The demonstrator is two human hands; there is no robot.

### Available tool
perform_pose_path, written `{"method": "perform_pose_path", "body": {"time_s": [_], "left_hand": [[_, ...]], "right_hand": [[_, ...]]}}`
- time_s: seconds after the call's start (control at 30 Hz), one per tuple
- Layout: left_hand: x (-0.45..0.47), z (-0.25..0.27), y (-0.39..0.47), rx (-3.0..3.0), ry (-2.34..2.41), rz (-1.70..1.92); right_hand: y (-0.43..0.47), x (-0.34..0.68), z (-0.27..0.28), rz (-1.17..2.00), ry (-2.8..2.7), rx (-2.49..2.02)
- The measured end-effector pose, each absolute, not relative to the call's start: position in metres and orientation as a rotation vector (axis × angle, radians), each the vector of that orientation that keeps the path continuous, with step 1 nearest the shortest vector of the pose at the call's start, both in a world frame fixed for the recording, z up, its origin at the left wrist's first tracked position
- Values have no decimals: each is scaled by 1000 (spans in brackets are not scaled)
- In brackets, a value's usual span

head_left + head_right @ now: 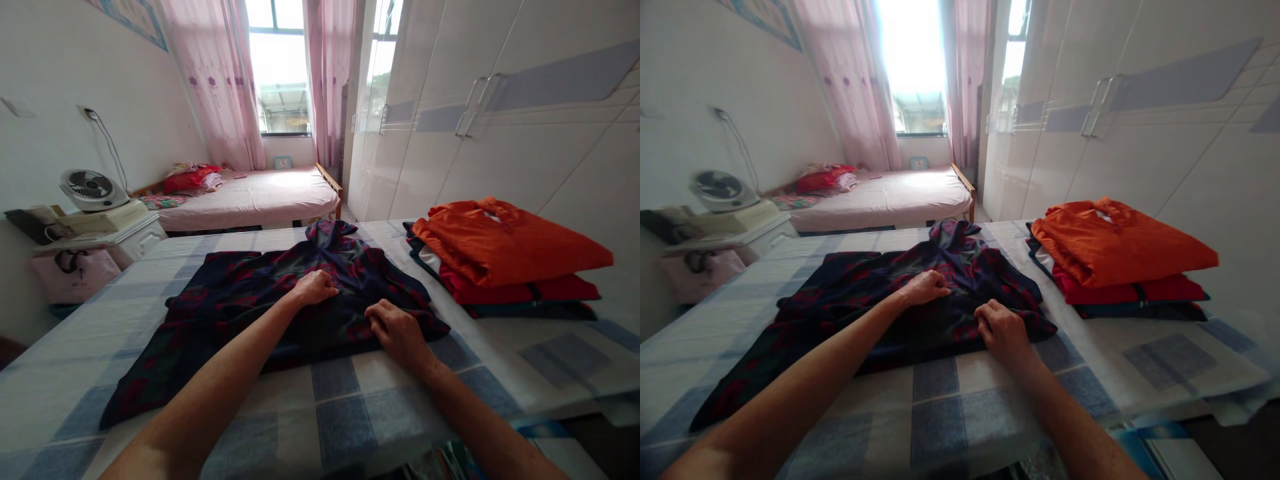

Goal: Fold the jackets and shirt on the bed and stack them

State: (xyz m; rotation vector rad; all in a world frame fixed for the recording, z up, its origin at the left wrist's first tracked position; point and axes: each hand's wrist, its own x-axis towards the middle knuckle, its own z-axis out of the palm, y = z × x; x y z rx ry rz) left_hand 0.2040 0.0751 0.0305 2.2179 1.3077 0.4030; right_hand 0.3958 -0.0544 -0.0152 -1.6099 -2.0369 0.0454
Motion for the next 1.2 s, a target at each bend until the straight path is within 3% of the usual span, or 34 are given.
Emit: {"method": "perform_pose_path", "body": {"time_s": [0.5,0.67,0.87,1.2], "left_hand": [[207,25,75,2076,1709,540],[131,54,48,2225,1769,637],[7,64,-11,2051,2220,725],[-3,31,-35,1550,1668,1049]], "right_hand": [[-54,397,-19,33,-2038,-1605],[-53,398,-20,35,-2044,-1613],[-51,398,-20,7,-2049,-1628],[-48,401,-27,-80,-2058,-1645]]}}
